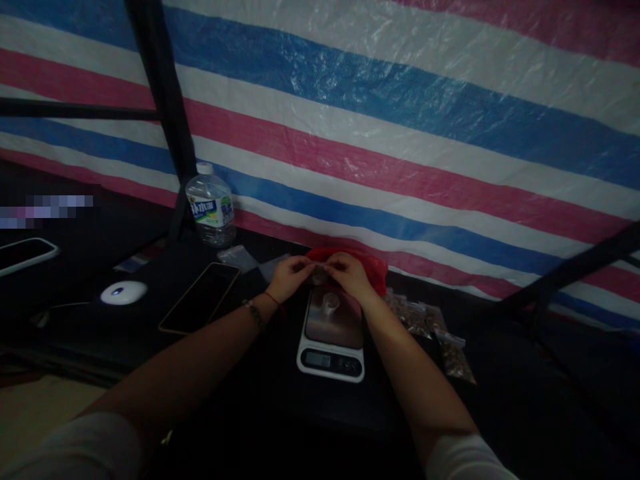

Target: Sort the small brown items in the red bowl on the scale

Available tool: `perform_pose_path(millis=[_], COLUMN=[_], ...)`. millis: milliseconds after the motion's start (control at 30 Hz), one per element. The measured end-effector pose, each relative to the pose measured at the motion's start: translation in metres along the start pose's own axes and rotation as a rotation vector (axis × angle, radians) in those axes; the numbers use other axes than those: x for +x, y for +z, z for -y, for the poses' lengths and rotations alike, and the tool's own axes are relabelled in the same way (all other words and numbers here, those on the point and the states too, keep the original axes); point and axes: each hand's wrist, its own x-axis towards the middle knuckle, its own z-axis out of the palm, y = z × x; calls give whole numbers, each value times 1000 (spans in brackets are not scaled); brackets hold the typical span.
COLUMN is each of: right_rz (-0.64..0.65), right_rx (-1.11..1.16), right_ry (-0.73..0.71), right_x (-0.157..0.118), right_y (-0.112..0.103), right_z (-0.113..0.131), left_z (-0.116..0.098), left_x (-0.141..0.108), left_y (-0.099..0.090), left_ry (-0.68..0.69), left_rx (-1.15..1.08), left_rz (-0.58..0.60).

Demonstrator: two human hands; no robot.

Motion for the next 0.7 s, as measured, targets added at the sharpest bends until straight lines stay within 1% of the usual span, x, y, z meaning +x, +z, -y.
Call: perform_pose_path(millis=[133,267,400,500,700], right_rz=[0,11,28,47,29], right_rx=[12,5,20,20,-17], right_ry=[-7,10,16,1,-53], right_x=[0,-1,-1,-2,-3], right_y=[2,3,4,6,9], right_z=[0,2,3,2,1], left_z=[-2,-1,-2,-3,0], left_x=[-1,-3,-4,-5,-5], left_y=[0,1,2,1,1], left_ry=[31,31,63,90,146], left_rx=[36,41,55,75,120], left_rz=[17,54,63,82,93])
